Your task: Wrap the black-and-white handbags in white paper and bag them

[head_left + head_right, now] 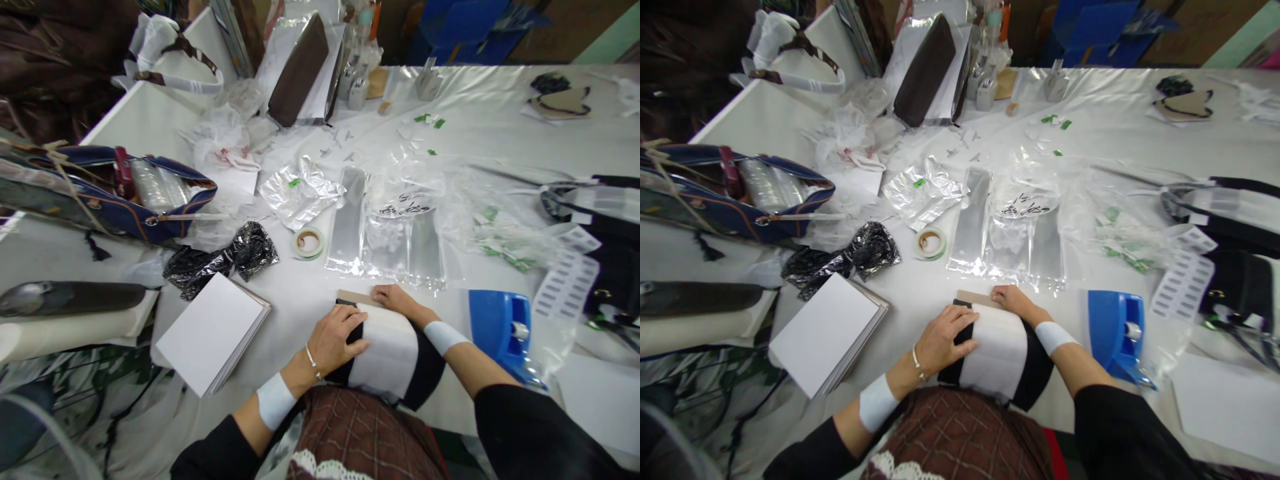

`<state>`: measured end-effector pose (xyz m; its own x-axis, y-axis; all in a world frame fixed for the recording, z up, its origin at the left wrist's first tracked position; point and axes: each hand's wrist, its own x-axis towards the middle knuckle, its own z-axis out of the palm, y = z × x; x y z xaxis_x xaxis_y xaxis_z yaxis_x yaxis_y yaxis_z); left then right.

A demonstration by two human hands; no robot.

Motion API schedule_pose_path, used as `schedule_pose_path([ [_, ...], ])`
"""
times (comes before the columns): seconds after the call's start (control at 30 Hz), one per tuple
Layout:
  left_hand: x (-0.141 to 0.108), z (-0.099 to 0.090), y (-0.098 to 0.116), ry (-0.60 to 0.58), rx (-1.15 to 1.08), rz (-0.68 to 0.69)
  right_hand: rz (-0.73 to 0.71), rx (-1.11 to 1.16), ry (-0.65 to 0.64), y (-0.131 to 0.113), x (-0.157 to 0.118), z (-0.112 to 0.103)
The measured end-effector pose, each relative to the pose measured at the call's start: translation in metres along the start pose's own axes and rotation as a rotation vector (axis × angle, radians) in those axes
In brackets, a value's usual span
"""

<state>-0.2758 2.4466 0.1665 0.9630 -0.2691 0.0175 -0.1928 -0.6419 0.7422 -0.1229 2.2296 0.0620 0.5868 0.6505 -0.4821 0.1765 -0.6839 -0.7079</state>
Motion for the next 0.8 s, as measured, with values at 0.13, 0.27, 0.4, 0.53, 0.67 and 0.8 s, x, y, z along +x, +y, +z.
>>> schedule_pose_path([
  [0.13, 0.009, 0.011, -0.022, 0.045, -0.067, -0.051, 0.061, 0.023, -0.04, 0.002, 0.001, 0.003],
  [0.27, 0.017, 0.017, -0.046, 0.058, -0.127, -0.115, 0.139, -0.024, -0.079, -0.001, 0.008, -0.012],
  [0.4, 0.001, -0.003, -0.064, 0.133, 0.069, -0.15, 0.16, -0.118, 0.011, -0.01, 0.006, -0.033],
  [0.53, -0.049, -0.054, -0.077, 0.395, 0.547, -0.47, 0.179, -0.096, 0.245, -0.011, -0.015, -0.046],
  [0.67, -0.102, -0.099, -0.082, 0.376, 0.74, -0.798, 0.205, -0.014, 0.375, -0.014, -0.046, -0.039],
  [0.8, -0.124, -0.108, -0.074, 0.172, 0.776, -0.891, 0.192, 0.051, 0.382, -0.032, -0.066, -0.026],
])
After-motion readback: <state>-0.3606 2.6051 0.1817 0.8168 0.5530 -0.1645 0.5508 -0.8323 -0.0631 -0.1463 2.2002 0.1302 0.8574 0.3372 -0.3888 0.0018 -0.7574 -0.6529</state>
